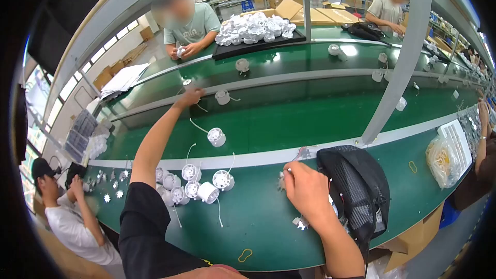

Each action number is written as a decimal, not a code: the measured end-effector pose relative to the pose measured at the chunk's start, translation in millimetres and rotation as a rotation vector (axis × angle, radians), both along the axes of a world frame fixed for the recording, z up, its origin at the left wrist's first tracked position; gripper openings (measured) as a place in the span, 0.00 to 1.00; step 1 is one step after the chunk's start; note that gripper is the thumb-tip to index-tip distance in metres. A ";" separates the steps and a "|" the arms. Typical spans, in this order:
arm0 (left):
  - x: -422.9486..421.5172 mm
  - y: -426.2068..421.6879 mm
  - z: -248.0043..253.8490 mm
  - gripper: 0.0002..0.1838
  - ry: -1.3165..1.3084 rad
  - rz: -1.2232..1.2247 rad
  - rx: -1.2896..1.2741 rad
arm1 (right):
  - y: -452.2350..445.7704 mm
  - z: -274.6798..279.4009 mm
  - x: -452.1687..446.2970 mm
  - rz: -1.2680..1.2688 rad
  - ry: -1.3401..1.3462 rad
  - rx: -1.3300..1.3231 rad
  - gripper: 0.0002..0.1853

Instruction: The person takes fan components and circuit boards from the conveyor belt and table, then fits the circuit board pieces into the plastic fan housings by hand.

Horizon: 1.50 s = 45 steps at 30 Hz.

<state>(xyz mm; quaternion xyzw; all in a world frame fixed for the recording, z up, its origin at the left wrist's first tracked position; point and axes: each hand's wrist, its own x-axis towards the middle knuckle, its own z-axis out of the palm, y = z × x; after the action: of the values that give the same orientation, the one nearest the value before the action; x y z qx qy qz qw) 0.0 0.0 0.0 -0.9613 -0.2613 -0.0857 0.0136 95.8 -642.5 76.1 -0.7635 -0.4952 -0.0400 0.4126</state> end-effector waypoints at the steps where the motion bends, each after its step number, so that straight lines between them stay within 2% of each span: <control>1: -0.3 -16.6 2.1 0.34 0.183 -0.254 0.345 | 1.8 1.6 -3.6 -0.005 0.018 0.021 0.04; 2: 4.3 -32.0 6.2 0.34 0.193 -0.253 0.341 | 3.0 4.0 -4.8 -0.012 0.031 0.041 0.03; 4: 14.0 -129.7 49.3 0.37 0.028 0.185 -0.580 | -3.9 2.3 2.0 -0.007 0.003 0.042 0.03; 5: 4.0 -160.7 64.1 0.37 0.037 0.193 -0.585 | -4.5 2.7 -0.2 -0.006 0.003 0.044 0.03; 7: -22.8 -215.6 83.7 0.38 0.002 0.249 -0.785 | -4.2 2.8 -6.1 -0.004 0.009 0.058 0.02; 8: -33.1 -242.1 88.0 0.38 0.006 0.255 -0.786 | -5.0 3.7 -7.0 -0.001 0.015 0.056 0.02; 10: -52.5 -284.0 86.7 0.35 0.060 0.210 -0.575 | -5.8 6.2 -10.1 0.005 0.015 0.079 0.02; 11: -58.7 -293.3 76.5 0.35 0.067 0.216 -0.574 | -5.7 6.5 -12.3 0.008 0.016 0.090 0.01; 14: -72.6 -309.8 42.8 0.29 -0.048 -0.031 -0.238 | -5.7 4.7 -14.3 0.024 0.008 0.093 0.02; 18: -62.7 -324.1 52.7 0.27 -0.185 -0.120 -0.431 | -4.6 -1.3 -11.3 0.027 0.018 0.145 0.03; 19: -60.8 -331.1 55.7 0.27 -0.192 -0.121 -0.431 | -4.7 -1.1 -9.2 0.020 0.026 0.172 0.03; 22: -58.5 -375.2 90.6 0.26 -0.267 -0.327 -0.400 | -6.3 2.3 -5.3 0.024 0.060 0.205 0.04; 24: -64.4 -418.7 95.6 0.27 -0.179 -0.527 -0.394 | -6.7 2.3 -6.3 0.029 0.092 0.217 0.04; 26: -70.4 -456.0 89.1 0.27 -0.009 -0.639 -0.492 | -7.6 6.0 -7.4 0.020 0.185 0.233 0.04; 27: -72.1 -465.8 82.9 0.27 -0.015 -0.632 -0.494 | -7.2 8.4 -8.2 0.016 0.227 0.245 0.04; 28: -73.7 -474.9 77.0 0.26 -0.062 -0.681 -0.332 | -6.8 10.0 -10.2 0.023 0.224 0.241 0.04; 30: -75.1 -485.9 72.1 0.24 -0.151 -0.771 -0.004 | -7.1 12.9 -14.1 0.048 0.300 0.401 0.03; 31: -75.8 -487.3 73.3 0.24 -0.156 -0.769 -0.006 | -7.7 14.7 -15.7 0.058 0.337 0.481 0.02; 32: -77.6 -490.2 81.5 0.22 -0.190 -0.749 -0.238 | -8.6 17.0 -18.6 0.057 0.335 0.478 0.02; 34: -83.2 -493.2 93.2 0.19 -0.242 -0.684 -0.709 | -9.7 20.5 -31.5 0.279 0.137 0.463 0.02; 35: -85.5 -492.3 92.5 0.19 -0.242 -0.679 -0.716 | -8.5 20.2 -39.4 0.393 0.039 0.451 0.03; 37: -89.4 -489.6 91.4 0.17 -0.245 -0.443 -1.393 | 0.1 7.5 -60.4 0.553 -0.158 0.444 0.08; 38: -91.1 -488.7 90.8 0.17 -0.237 -0.301 -1.723 | 1.7 4.8 -68.5 0.554 -0.154 0.439 0.08; 40: -98.8 -491.9 89.6 0.16 -0.261 -0.261 -1.721 | 0.6 -1.1 -80.7 0.632 -0.362 0.318 0.11; 43: -108.6 -495.1 88.9 0.15 -0.312 -0.186 -1.710 | -4.5 -6.0 -88.5 0.697 -0.427 0.226 0.11; 45: -111.8 -491.9 89.9 0.14 -0.447 -0.102 -1.891 | -3.9 -8.3 -92.1 0.747 -0.463 0.173 0.11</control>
<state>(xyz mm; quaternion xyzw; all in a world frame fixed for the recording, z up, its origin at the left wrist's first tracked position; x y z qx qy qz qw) -111.8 -491.9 89.9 -0.5472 -0.1770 -0.0216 -0.8178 3.8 -646.4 67.8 -0.4658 -0.8111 -0.0991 0.3395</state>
